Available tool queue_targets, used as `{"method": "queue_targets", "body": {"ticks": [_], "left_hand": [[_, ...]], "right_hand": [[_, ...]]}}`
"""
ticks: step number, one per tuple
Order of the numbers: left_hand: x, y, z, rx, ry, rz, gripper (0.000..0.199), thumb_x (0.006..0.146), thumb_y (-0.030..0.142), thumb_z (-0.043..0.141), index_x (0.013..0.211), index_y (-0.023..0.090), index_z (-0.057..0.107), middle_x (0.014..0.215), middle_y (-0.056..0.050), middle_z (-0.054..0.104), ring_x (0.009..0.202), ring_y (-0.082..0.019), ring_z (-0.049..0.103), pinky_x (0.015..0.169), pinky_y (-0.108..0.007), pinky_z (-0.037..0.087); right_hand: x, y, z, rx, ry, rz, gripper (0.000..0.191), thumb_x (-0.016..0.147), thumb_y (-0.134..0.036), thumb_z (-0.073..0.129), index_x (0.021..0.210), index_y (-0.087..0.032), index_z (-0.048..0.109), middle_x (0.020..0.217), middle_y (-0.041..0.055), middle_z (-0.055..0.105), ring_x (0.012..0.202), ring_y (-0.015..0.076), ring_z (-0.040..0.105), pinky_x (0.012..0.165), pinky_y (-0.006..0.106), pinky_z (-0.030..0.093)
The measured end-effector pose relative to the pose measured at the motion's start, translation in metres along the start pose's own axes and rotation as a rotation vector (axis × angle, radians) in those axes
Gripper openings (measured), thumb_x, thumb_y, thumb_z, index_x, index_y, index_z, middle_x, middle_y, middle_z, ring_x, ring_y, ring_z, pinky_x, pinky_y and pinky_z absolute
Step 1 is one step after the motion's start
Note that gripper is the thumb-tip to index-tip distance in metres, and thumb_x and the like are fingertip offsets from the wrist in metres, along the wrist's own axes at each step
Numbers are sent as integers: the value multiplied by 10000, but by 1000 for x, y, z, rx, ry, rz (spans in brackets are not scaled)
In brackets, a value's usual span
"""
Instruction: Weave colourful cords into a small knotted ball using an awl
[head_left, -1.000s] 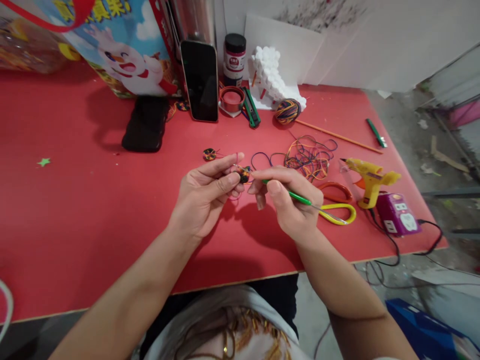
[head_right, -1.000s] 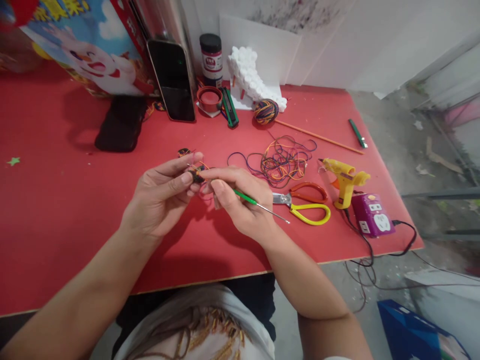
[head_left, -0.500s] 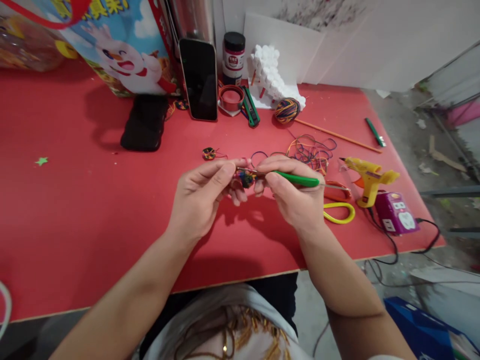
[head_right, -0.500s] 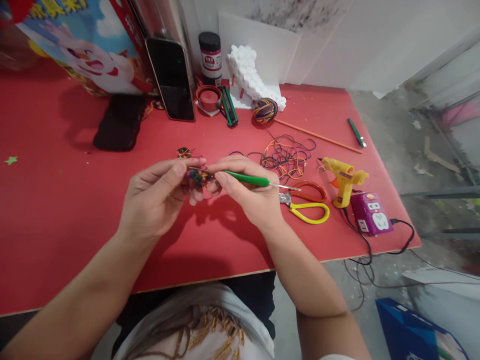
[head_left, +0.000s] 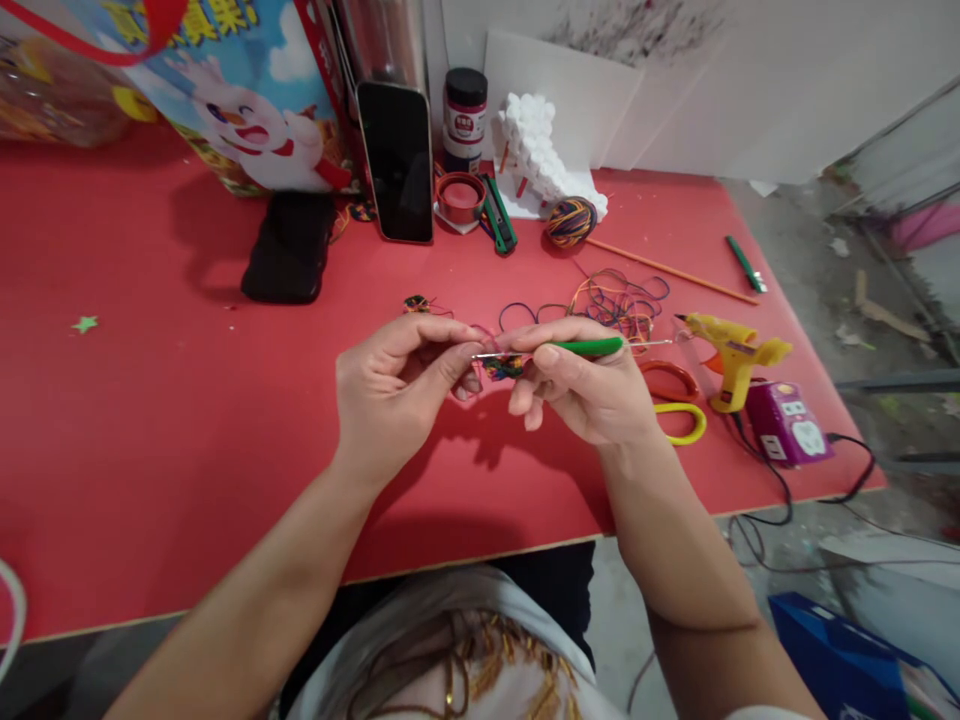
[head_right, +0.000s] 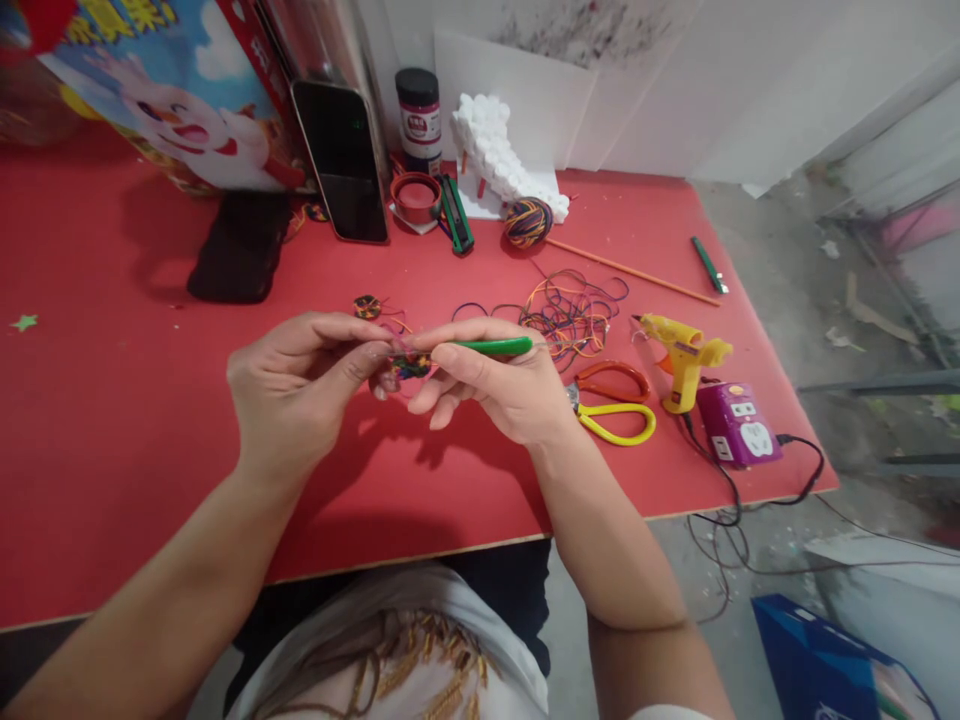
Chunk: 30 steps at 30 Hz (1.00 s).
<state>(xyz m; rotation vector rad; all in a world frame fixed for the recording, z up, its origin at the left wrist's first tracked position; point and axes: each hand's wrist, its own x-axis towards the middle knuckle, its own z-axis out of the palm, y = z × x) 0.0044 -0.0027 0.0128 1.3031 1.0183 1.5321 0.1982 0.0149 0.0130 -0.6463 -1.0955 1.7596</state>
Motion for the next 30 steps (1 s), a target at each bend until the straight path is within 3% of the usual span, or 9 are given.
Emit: {"method": "queue_targets", "body": {"ticks": [4,8,13,18,30], "left_hand": [[1,-2,-3,81,-28,46,153,954,330,827,1045,220,774,777,9,777,562,-114,715,547,-228,610],[1,-6,-8,196,-114,85,239,1015,303,745,1246,254,779,853,-1,801,611,-113,733,600,-235,626],[2,-8,-11,349,-95,195,131,1052,239,683,1079,241,811,850,9,793,638,-86,736,649,-196,611],[0,-9,-11,342,-80,208,130,1066,213,647,1074,235,775,822,24,750,618,-80,720,613,-184,593],[2,-7,-14,409,-267,467,177,1032,109,606,985,233,723,740,20,712,602,-98,660,576,-223,527]], "right_hand": [[0,-3,-4,34,-36,9,154,933,-313,855,1029,-193,846,874,45,863,816,205,864,696,268,725],[0,-2,-5,22,-35,-31,131,934,-301,855,1023,-205,851,885,38,865,828,201,866,756,294,734],[1,-2,-4,-47,-16,-15,228,898,-376,888,1030,-192,859,877,46,861,776,201,857,745,314,738],[1,-3,0,8,-14,-53,162,890,-318,897,988,-193,865,861,35,854,743,184,847,698,286,730],[2,-1,-2,-51,97,-205,159,900,-394,890,977,-257,870,857,0,835,704,160,831,659,257,716]]}}
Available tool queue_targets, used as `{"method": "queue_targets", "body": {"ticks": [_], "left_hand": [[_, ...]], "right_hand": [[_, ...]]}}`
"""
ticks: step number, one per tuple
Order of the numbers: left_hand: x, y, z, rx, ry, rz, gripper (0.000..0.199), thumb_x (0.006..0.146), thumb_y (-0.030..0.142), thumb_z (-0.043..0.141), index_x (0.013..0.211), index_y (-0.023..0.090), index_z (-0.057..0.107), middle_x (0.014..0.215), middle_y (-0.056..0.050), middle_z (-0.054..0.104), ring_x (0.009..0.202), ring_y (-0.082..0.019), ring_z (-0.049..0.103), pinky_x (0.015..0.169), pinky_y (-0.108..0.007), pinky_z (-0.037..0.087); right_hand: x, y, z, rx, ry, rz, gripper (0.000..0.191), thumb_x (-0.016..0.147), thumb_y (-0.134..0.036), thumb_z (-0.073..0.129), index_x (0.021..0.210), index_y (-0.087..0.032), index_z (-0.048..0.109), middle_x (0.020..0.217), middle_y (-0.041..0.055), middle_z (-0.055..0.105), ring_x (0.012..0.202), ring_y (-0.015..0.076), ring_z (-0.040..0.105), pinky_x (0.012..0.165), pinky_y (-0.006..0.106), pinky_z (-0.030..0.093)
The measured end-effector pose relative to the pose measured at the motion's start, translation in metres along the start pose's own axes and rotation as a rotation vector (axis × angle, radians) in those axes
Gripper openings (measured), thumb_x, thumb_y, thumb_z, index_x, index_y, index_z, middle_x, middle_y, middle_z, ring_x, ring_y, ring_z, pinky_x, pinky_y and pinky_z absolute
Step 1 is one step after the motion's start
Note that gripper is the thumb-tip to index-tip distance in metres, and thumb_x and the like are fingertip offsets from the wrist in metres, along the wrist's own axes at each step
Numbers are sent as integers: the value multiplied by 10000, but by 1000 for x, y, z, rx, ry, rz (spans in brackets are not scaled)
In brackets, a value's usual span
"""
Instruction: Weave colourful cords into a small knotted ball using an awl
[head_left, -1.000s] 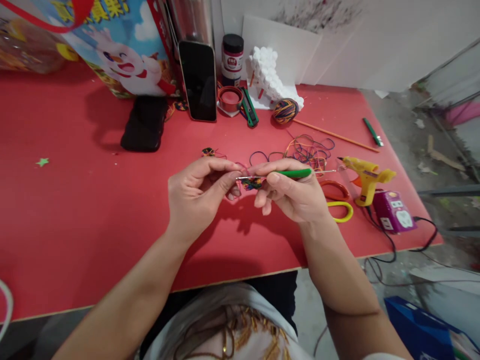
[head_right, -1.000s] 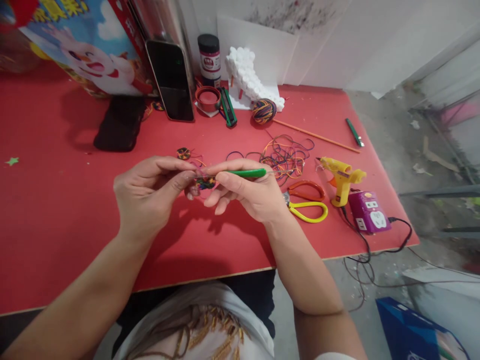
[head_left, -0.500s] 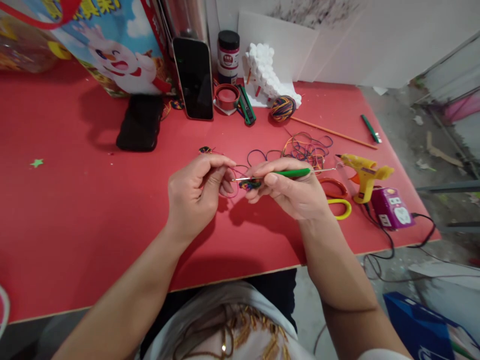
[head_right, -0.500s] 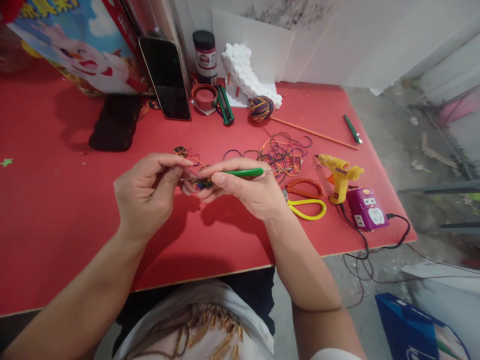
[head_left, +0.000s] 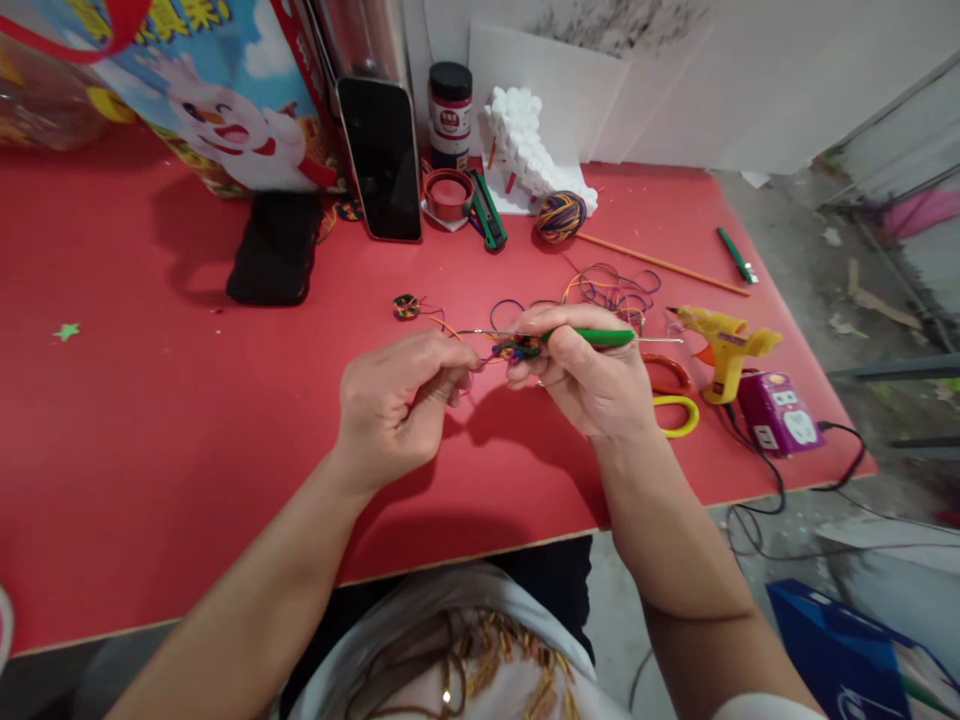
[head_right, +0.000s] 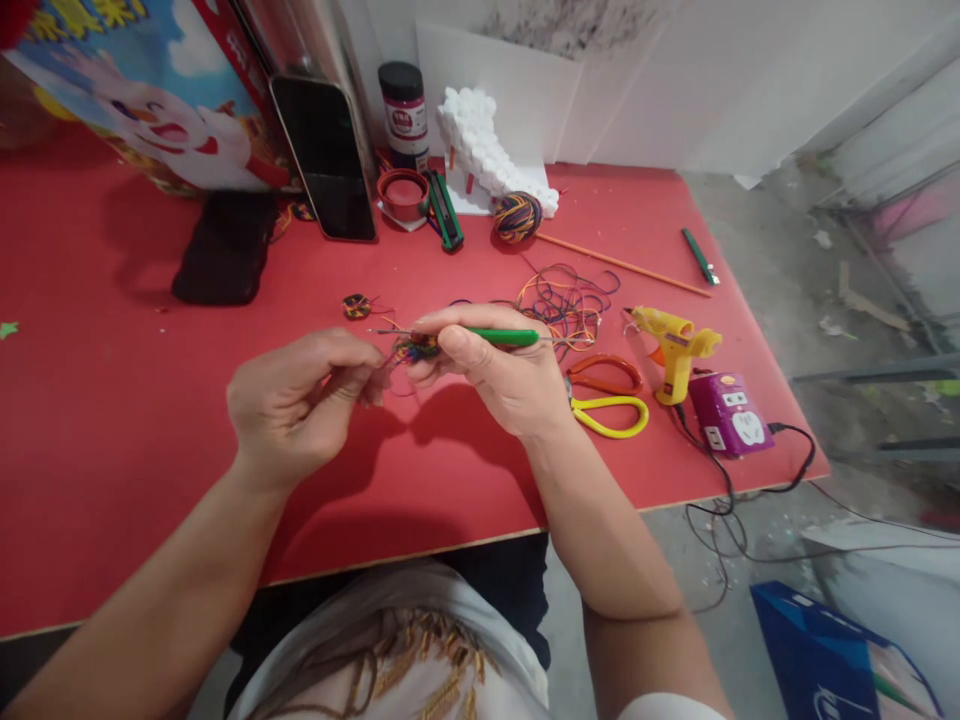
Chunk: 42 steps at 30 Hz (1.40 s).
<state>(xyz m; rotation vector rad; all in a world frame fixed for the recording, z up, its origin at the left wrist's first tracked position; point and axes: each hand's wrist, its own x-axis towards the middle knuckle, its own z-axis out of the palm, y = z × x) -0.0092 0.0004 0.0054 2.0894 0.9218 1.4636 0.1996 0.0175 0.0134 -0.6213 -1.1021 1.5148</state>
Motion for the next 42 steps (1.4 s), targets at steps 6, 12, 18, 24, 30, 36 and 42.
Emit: {"method": "queue_targets", "body": {"ticks": [6,12,18,24,30,36,42], "left_hand": [[5,4,-1,22,-40,27,197,998,59,603,928,214,702,708,19,707,583,-105,657,572,-227,512],[6,7,-3,7,-85,20,223,970,25,587,892,200,703,720,3,720,612,-114,667,589,-228,511],[2,-1,0,-55,-61,-132,188,995,110,636,981,238,772,744,11,744,602,-120,664,606,-249,534],[5,-5,4,-153,175,-254,167,1006,340,725,1166,309,761,1297,-68,774,1239,-267,717,1109,-476,582],[5,2,-1,-182,59,-176,163,964,149,713,948,290,793,1248,-45,806,1179,-274,749,1117,-536,567],[2,3,2,-20,83,-131,243,923,104,760,1030,302,850,1124,-27,844,1050,-224,793,953,-411,648],[0,7,9,-293,178,-374,170,1010,271,736,1101,333,865,1225,-58,827,1169,-254,779,929,-428,697]], "right_hand": [[0,1,1,-65,51,9,279,886,-521,875,974,-257,857,923,15,850,707,172,823,693,308,731],[0,3,2,-43,68,-29,298,890,-526,869,966,-239,840,980,23,858,706,163,821,697,300,725],[0,5,1,-118,89,-25,338,876,-563,869,968,-239,851,914,32,844,691,187,815,695,338,735],[-2,3,6,-132,75,-55,251,890,-492,878,956,-250,868,935,30,844,670,175,804,679,323,732],[-2,7,4,-123,96,-64,199,909,-446,873,970,-256,867,946,22,848,672,165,806,683,314,725],[-3,12,5,-153,91,-82,227,902,-437,879,995,-231,870,947,43,843,694,179,807,699,338,730],[-7,19,15,-174,51,-146,128,934,-355,854,1027,-273,883,1030,38,831,740,174,816,707,323,726]]}}
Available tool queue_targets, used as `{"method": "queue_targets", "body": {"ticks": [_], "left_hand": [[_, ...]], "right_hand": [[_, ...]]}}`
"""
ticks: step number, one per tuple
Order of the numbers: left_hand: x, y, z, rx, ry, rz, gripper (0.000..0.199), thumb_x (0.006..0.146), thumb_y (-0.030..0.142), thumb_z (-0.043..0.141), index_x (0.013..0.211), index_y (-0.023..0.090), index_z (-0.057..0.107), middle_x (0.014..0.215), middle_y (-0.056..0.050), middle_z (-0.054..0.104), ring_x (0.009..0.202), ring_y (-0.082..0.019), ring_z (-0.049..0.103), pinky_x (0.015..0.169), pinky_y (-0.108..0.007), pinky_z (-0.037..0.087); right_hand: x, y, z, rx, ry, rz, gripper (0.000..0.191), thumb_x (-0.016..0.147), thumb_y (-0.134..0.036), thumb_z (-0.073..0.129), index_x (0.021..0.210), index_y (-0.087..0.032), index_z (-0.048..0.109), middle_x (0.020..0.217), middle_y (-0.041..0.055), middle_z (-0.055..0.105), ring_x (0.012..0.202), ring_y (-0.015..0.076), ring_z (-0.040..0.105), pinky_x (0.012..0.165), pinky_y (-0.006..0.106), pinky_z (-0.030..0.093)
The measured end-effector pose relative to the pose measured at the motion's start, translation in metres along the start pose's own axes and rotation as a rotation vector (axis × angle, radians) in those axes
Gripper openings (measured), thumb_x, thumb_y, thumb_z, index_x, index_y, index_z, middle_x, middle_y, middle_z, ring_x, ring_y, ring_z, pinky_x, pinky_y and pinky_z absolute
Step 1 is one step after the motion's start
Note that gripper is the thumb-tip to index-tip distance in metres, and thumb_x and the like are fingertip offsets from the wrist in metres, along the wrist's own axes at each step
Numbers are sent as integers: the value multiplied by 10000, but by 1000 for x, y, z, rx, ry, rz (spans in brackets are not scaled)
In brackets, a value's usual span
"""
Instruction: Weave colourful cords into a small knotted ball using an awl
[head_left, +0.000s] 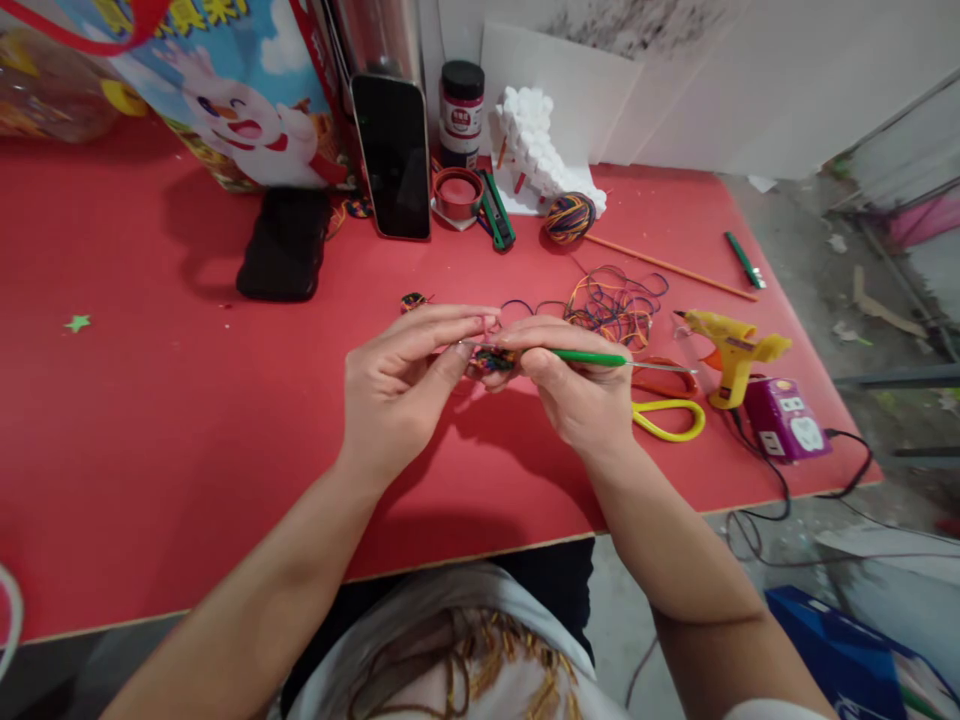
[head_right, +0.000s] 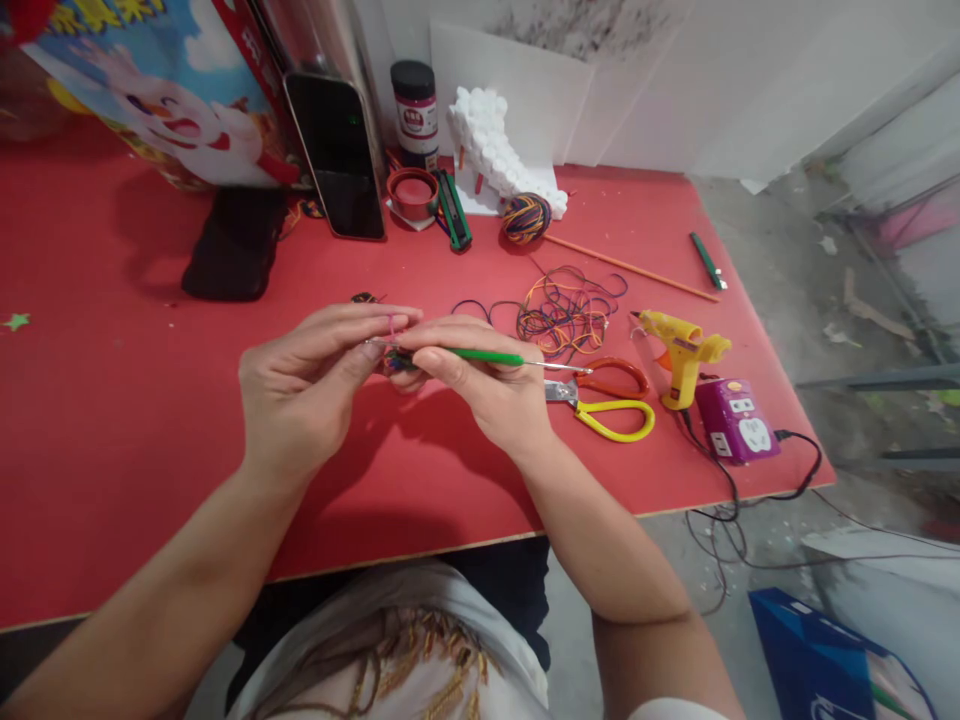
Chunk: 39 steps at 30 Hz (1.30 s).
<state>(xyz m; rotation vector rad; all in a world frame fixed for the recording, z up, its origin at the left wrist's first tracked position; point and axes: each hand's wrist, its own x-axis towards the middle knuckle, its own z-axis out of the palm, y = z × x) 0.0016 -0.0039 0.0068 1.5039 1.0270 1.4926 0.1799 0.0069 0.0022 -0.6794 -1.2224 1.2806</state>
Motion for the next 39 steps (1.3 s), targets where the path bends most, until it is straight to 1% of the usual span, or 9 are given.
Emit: {"method": "queue_targets", "body": {"ticks": [3,6,13,19,24,28,30,34,39], "left_hand": [[-1,-2,1,-198,-23,-114,161,1004,377,745,1090,322,870,1270,-85,810,1129,-276,791,731,-369,704],[0,-4,3,-231,-2,-196,163,922,384,845,1066,311,867,1250,-80,819,1028,-255,806,607,-306,662],[-1,-2,9,-297,24,-203,238,842,285,924,1070,302,858,1221,-61,827,1098,-259,802,772,-363,718],[0,-8,5,-256,54,-214,191,888,239,873,1073,282,861,1231,-69,824,1100,-252,807,719,-305,713],[2,-13,3,-211,60,-221,186,901,300,867,1083,263,852,1254,-74,817,1013,-224,817,714,-295,712],[2,-11,3,-223,58,-247,240,875,308,887,1108,260,848,1282,-82,811,949,-199,811,696,-282,703],[2,-10,3,-240,59,-243,257,858,287,896,1109,254,850,1275,-83,814,972,-201,807,732,-290,706],[3,-11,3,-260,58,-217,267,823,222,907,1083,262,860,1239,-74,826,996,-200,798,799,-309,704],[4,-10,3,-263,81,-241,267,827,233,897,1089,269,860,1240,-78,826,1036,-220,793,764,-309,694]], "right_hand": [[-2,0,3,-1,18,0,121,954,-344,834,1052,-291,882,1062,33,823,717,153,799,698,312,717],[-2,-1,3,-37,43,5,148,941,-379,845,1052,-287,880,1075,36,816,729,152,790,715,320,715],[-4,5,7,-85,72,-26,126,948,-364,832,1051,-312,883,1122,25,823,858,175,808,721,310,724],[-5,-10,8,-252,69,-3,166,995,-351,774,1115,-285,868,1100,40,842,826,178,815,809,334,723],[-3,-12,0,-537,-19,-249,169,984,-315,778,1127,-286,862,1163,72,821,1074,230,786,983,394,677],[0,-8,-6,-740,11,-410,167,974,-291,785,1117,-291,870,1028,62,785,940,199,745,856,351,660],[1,-8,-7,-746,-17,-450,191,984,-260,763,1146,-289,858,980,50,800,884,187,740,829,337,649],[-1,-10,-6,-679,-130,-480,303,997,-178,691,1255,-286,808,1066,50,852,933,200,783,880,355,646],[-5,-8,-4,-696,-109,-480,323,1021,-169,622,1285,-275,774,1110,56,858,954,206,801,882,369,652]]}}
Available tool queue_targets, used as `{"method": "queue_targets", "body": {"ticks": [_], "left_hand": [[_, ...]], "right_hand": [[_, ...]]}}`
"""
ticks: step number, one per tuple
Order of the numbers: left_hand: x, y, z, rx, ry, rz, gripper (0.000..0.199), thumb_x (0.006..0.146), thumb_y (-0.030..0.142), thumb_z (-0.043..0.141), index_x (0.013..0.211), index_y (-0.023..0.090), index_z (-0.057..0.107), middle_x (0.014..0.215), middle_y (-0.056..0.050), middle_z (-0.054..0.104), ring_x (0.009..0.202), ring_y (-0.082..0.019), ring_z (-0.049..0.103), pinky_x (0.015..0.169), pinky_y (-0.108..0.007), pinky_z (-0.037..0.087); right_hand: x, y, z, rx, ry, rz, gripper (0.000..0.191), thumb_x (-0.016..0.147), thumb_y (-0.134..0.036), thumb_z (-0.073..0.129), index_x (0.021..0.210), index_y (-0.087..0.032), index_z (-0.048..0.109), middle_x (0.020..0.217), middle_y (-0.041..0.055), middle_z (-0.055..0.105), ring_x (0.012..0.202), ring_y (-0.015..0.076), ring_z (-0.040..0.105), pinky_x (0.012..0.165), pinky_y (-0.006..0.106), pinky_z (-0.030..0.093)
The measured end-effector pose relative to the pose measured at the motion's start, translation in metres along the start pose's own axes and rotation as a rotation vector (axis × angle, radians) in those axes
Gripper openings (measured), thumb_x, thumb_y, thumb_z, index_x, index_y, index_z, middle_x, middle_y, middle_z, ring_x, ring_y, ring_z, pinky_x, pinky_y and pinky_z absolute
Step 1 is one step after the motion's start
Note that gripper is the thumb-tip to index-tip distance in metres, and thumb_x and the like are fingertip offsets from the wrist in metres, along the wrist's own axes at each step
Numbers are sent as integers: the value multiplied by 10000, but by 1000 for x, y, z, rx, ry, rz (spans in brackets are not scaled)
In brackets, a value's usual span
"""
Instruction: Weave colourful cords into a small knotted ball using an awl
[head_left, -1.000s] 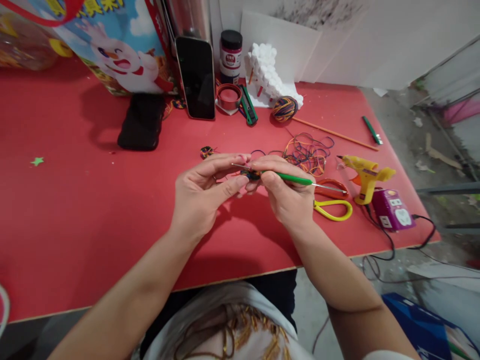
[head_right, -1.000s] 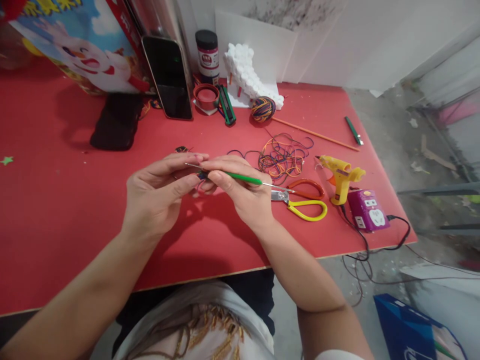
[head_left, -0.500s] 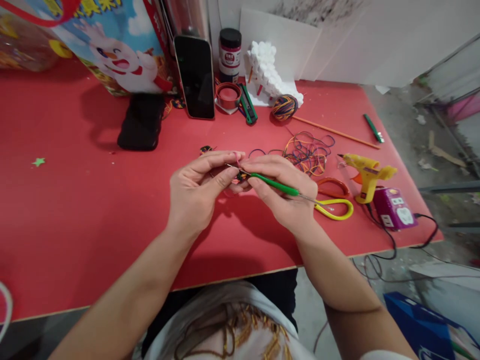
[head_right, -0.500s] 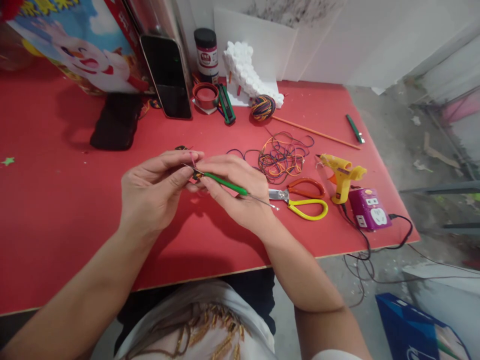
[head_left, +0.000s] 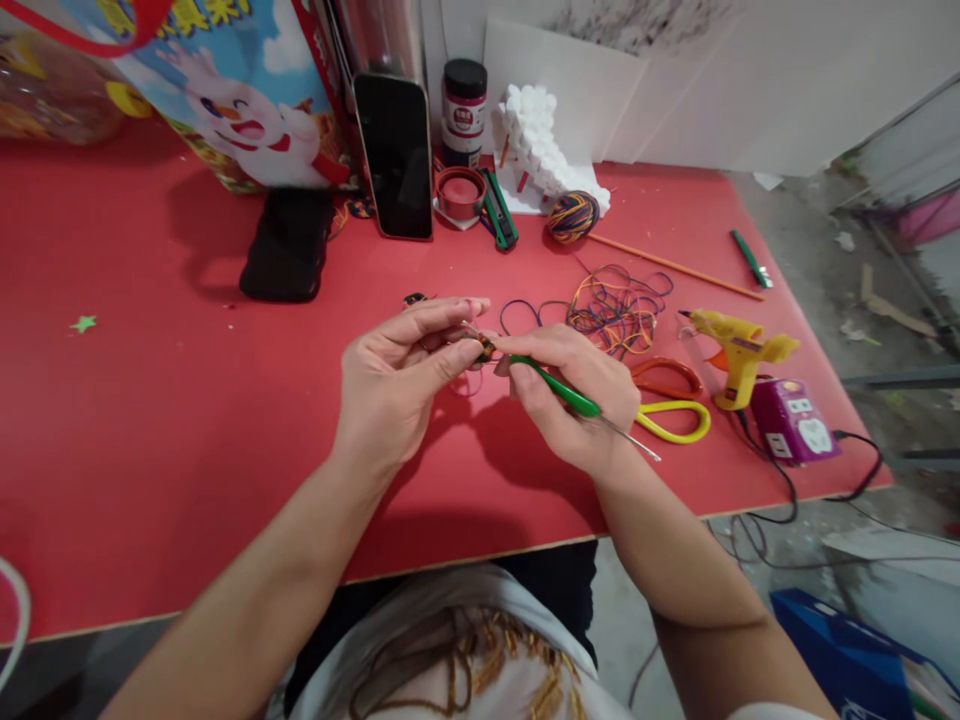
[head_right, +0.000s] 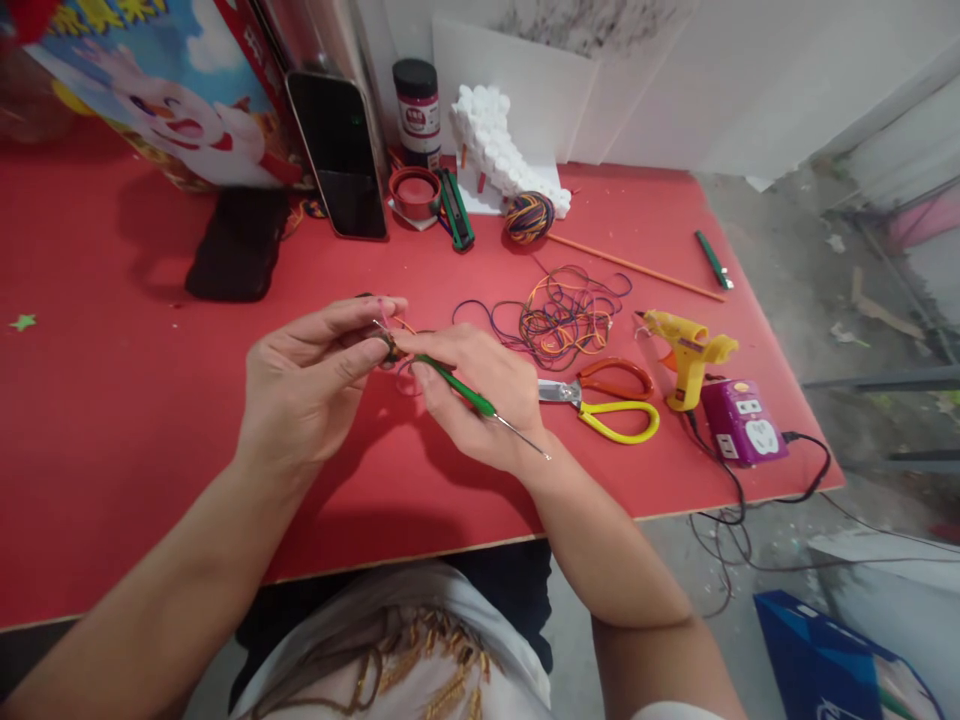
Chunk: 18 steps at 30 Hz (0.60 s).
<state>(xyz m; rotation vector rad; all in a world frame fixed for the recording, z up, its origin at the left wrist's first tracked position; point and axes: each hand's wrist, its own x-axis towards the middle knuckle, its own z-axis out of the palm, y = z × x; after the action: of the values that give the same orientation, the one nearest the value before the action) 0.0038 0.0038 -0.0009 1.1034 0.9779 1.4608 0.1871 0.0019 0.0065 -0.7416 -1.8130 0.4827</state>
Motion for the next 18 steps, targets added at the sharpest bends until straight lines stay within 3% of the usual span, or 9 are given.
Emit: {"method": "queue_targets", "body": {"ticks": [4,9,13,18], "left_hand": [[0,2,1,-38,2,19,288,819,210,904,1095,283,867,1264,-70,820,997,-190,785,760,-281,681],[0,0,1,-68,-8,35,285,845,215,900,1119,286,870,1268,-72,816,1071,-205,783,866,-300,682],[1,-3,-2,8,-45,168,380,817,221,933,1180,301,856,1316,-78,787,1160,-231,767,980,-347,673],[1,0,-2,154,-42,335,364,850,226,908,1198,306,842,1297,-79,770,1132,-231,765,990,-391,681]], "right_hand": [[-2,0,4,21,9,27,312,1033,-161,621,1298,-260,753,1135,65,848,993,202,802,902,367,643],[-2,-2,6,-4,41,14,295,1046,-147,617,1292,-249,744,966,29,825,910,185,787,881,360,638],[-3,-1,5,12,41,71,242,1054,-194,625,1247,-249,758,1005,53,820,923,204,778,870,385,634],[-4,0,5,157,93,150,210,1043,-225,662,1209,-242,790,1003,60,817,865,194,768,822,376,642]]}}
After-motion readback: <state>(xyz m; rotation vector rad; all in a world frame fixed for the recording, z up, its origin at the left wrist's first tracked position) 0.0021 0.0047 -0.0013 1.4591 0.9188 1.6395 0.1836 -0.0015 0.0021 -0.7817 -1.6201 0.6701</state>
